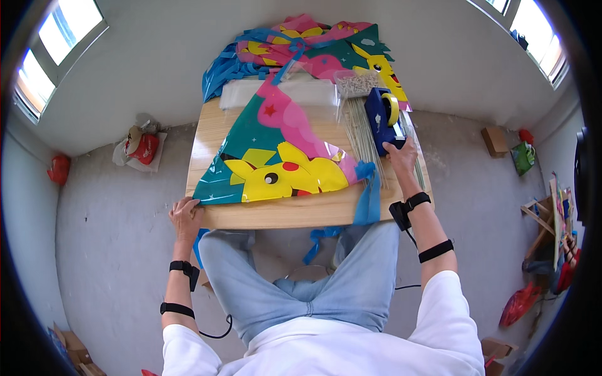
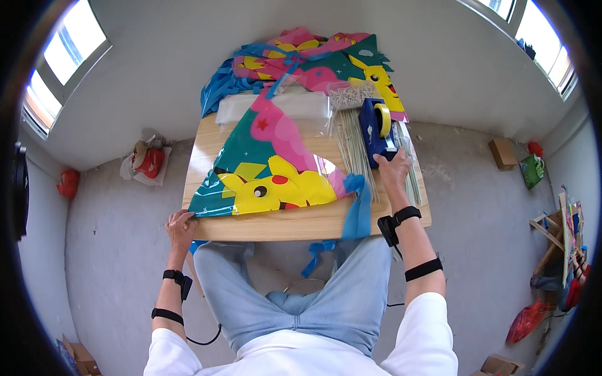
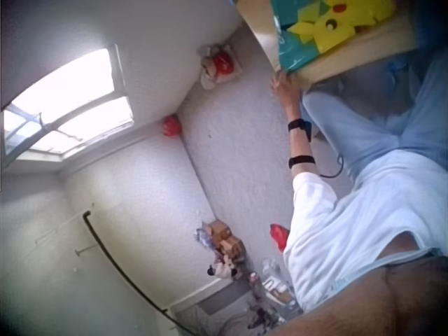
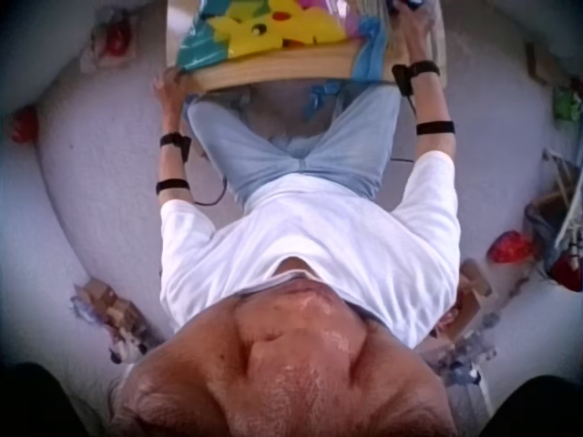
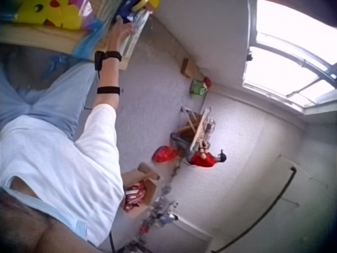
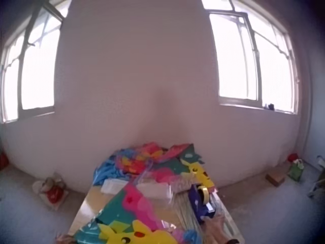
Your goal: Assemble a Pikachu kite by applying tape to secure the various colored plastic components.
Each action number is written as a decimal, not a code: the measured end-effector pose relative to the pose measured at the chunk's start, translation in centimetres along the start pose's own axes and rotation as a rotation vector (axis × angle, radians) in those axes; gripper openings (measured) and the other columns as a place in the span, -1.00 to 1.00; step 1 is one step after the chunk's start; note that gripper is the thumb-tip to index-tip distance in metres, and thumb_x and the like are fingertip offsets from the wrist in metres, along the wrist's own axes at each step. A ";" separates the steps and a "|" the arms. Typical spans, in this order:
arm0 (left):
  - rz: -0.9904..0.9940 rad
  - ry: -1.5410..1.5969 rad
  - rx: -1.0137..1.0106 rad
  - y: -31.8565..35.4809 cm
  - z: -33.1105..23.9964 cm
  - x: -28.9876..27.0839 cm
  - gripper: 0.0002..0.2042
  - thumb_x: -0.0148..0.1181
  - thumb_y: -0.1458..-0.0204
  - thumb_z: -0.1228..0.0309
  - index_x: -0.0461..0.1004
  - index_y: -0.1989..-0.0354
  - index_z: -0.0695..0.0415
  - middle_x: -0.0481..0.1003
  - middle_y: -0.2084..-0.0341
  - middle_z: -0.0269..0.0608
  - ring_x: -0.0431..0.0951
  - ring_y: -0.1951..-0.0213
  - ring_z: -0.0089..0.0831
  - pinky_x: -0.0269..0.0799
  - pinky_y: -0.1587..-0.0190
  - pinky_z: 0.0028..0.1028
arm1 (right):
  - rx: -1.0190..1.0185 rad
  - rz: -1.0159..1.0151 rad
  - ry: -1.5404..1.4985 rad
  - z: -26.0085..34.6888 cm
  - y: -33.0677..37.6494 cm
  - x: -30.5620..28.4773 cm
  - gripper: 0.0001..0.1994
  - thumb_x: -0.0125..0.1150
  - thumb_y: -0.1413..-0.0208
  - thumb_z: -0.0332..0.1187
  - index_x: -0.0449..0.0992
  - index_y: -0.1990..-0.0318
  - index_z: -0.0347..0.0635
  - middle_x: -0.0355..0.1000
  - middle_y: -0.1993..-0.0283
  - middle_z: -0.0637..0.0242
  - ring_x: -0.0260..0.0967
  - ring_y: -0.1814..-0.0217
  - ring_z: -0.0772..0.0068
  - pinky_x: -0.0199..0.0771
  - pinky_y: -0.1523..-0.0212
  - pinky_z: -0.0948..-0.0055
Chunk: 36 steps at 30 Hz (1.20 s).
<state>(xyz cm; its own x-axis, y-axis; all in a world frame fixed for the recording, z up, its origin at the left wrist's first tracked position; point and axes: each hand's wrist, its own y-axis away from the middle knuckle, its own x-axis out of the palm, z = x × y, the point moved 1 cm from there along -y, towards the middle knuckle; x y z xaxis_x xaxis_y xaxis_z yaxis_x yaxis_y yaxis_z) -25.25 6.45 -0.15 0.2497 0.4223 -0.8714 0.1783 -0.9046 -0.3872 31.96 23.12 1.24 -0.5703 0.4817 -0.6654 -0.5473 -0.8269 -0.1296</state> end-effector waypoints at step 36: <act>0.029 0.060 -0.077 0.2 0.6 0.3 -0.83 0.33 0.19 0.43 0.62 0.35 0.07 0.55 0.17 -0.24 0.47 0.07 -0.25 0.25 -0.04 -0.25 | 0.002 -0.085 0.142 5.3 0.1 0.7 -0.40 0.51 0.24 -0.11 0.39 0.15 -0.37 0.43 0.09 -0.10 0.42 0.00 -0.06 0.44 0.01 0.15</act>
<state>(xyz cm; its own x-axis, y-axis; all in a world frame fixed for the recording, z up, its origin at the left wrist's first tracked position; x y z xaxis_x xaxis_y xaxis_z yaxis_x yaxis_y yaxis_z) -25.70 6.40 -0.64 0.3121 0.4011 -0.8612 0.2421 -0.9102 -0.3362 28.26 24.89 4.62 -0.4294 0.5044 -0.7491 -0.5914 -0.7840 -0.1888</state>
